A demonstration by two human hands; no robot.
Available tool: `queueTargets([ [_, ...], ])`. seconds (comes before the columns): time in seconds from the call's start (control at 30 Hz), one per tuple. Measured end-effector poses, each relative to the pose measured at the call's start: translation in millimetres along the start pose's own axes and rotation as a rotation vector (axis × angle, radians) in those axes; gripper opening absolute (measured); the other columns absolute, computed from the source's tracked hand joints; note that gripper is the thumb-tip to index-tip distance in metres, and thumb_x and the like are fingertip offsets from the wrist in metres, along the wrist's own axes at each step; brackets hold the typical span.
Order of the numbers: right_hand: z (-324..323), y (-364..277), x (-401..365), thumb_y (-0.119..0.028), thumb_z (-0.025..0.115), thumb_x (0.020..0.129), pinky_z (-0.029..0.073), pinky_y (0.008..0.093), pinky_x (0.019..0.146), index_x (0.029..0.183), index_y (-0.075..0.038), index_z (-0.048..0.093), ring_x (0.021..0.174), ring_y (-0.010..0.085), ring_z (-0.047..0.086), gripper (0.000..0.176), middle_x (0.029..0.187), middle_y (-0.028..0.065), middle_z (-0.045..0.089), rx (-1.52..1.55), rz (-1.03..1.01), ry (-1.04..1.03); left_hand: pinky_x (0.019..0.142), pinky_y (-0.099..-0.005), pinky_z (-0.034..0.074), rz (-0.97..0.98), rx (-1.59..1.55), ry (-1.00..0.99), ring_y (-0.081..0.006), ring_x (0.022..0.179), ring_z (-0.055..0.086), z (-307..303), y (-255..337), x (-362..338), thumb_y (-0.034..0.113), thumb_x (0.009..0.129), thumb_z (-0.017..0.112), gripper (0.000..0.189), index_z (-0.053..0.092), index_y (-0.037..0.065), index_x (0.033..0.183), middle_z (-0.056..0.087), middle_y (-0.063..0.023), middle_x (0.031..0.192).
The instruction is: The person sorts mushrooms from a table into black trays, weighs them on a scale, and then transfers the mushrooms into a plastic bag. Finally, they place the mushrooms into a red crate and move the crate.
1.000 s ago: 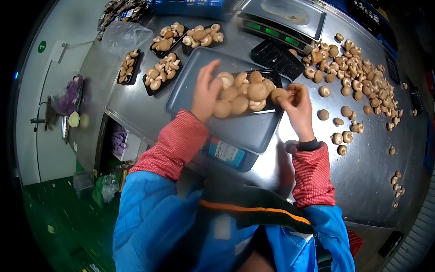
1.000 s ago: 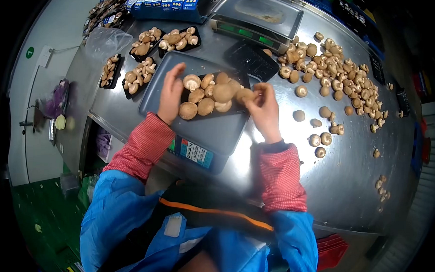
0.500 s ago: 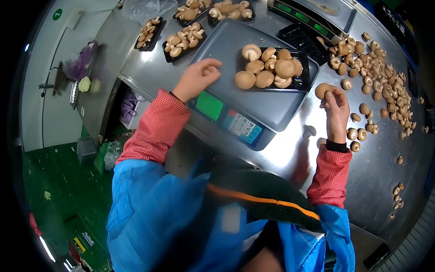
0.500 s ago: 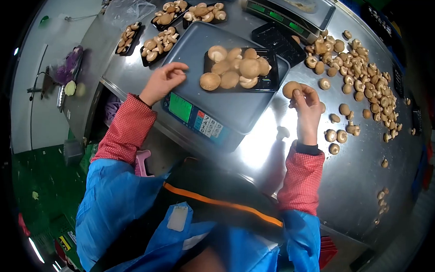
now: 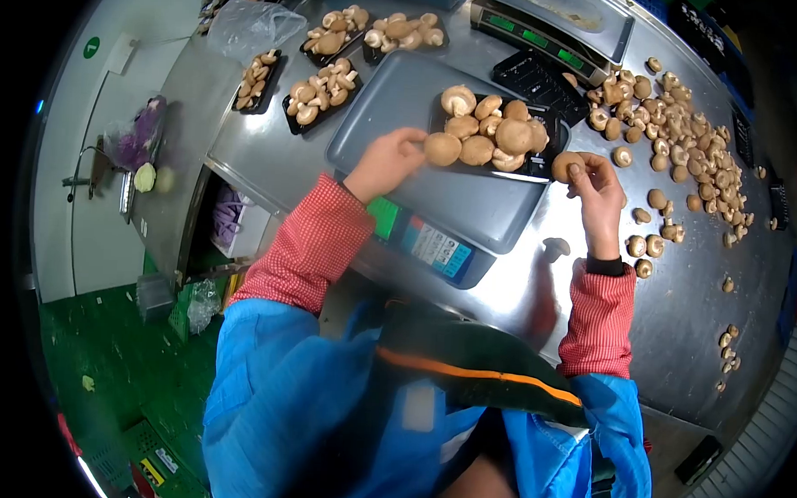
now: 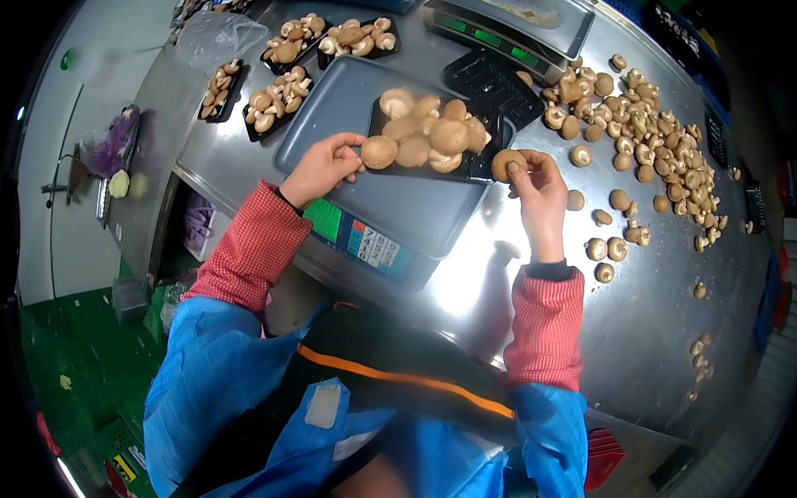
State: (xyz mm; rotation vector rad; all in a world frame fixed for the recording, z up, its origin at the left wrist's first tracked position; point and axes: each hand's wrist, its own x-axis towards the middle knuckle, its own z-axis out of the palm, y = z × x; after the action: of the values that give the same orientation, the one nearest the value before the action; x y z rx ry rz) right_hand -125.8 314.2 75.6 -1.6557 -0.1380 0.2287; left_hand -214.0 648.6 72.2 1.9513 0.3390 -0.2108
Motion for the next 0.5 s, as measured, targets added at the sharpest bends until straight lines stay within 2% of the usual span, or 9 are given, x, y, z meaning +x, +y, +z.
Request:
queueTargets([
  [0.07,7.4,-25.9,-1.4,-0.012,0.064,0.092,0.049,0.0218,0.064,0.113,0.002,0.06,0.074,0.01,0.059,0.026,0.091,0.0058,0.064,-0.032,-0.067,0.008,0.058,-0.0228,0.048,-0.066,-0.116,-0.07,-0.0091,0.068,0.062,-3.4,7.4,1.2,0.01,0.087,0.063,0.044,0.054,-0.003,0.128,0.068,-0.0038,0.082],
  [0.17,36.6,-52.8,8.4,-0.012,0.064,0.091,0.05,0.0261,0.074,0.114,0.0,0.062,0.084,0.0139,0.061,0.026,0.099,0.0066,0.065,-0.006,-0.193,-0.163,0.056,-0.0212,0.046,-0.131,-0.179,-0.116,-0.0089,0.067,0.061,-4.2,8.8,4.9,0.01,0.088,0.063,0.046,0.052,-0.003,0.131,0.067,-0.003,0.082],
  [0.2,52.9,-52.2,15.3,-0.011,0.064,0.089,0.05,0.0291,0.075,0.111,-0.001,0.063,0.086,0.0173,0.061,0.025,0.098,0.0076,0.066,-0.087,-0.293,-0.166,0.054,-0.0155,0.043,-0.166,-0.177,-0.126,-0.0041,0.067,0.059,-4.1,18.1,3.2,0.004,0.091,0.058,0.04,0.051,-0.001,0.13,0.065,-0.0001,0.086],
  [0.23,68.8,-48.9,23.0,-0.009,0.063,0.087,0.051,0.0321,0.077,0.108,-0.002,0.064,0.087,0.0207,0.062,0.023,0.098,0.0086,0.066,-0.169,-0.393,-0.169,0.054,-0.0155,0.043,-0.163,-0.18,-0.131,-0.0042,0.067,0.059,-3.5,18.5,3.7,0.004,0.09,0.059,0.041,0.051,-0.001,0.13,0.065,-0.0001,0.086],
  [0.3,90.2,-47.2,35.8,-0.008,0.064,0.08,0.05,0.0385,0.074,0.099,-0.003,0.066,0.084,0.028,0.061,0.02,0.092,0.0109,0.063,-0.598,-0.748,-0.178,0.054,-0.0154,0.043,-0.161,-0.187,-0.136,-0.0045,0.068,0.059,-5.2,15.2,4.8,0.004,0.09,0.059,0.042,0.05,-0.002,0.131,0.065,0.0,0.087],
  [0.33,102.3,-56.3,35.1,-0.009,0.066,0.074,0.048,0.0406,0.071,0.093,-0.006,0.065,0.08,0.0311,0.058,0.019,0.086,0.0098,0.059,-0.746,-0.85,-0.131,0.054,-0.0154,0.043,-0.141,-0.201,-0.151,-0.0048,0.067,0.059,-6.2,13.4,4.9,0.006,0.09,0.059,0.044,0.048,-0.002,0.132,0.064,0.0002,0.086],
  [0.37,107.9,-61.4,32.3,-0.011,0.066,0.072,0.046,0.0381,0.072,0.092,-0.007,0.065,0.081,0.0271,0.057,0.02,0.084,0.0078,0.057,-0.851,-0.906,-0.079,0.054,-0.0156,0.043,-0.139,-0.21,-0.153,-0.0049,0.067,0.059,-7.0,13.7,6.5,0.006,0.091,0.059,0.043,0.048,-0.002,0.132,0.064,0.0,0.086],
  [0.43,109.7,-68.8,29.0,-0.009,0.061,0.082,0.046,0.0388,0.074,0.105,-0.006,0.065,0.083,0.0276,0.056,0.024,0.088,0.0089,0.058,-0.962,-0.873,-0.081,0.053,-0.016,0.043,-0.14,-0.227,-0.156,-0.0049,0.067,0.059,-7.0,16.6,7.4,0.008,0.091,0.058,0.042,0.049,-0.001,0.131,0.064,-0.0004,0.085],
  [0.5,107.5,-62.3,32.2,-0.009,0.06,0.082,0.046,0.0392,0.075,0.105,-0.006,0.065,0.083,0.0276,0.057,0.024,0.089,0.0085,0.058,-0.931,-0.869,-0.092,0.052,-0.0167,0.042,-0.139,-0.227,-0.15,-0.0049,0.067,0.059,-2.6,19.8,11.5,0.009,0.092,0.058,0.036,0.051,0.0,0.126,0.064,-0.0012,0.085],
])
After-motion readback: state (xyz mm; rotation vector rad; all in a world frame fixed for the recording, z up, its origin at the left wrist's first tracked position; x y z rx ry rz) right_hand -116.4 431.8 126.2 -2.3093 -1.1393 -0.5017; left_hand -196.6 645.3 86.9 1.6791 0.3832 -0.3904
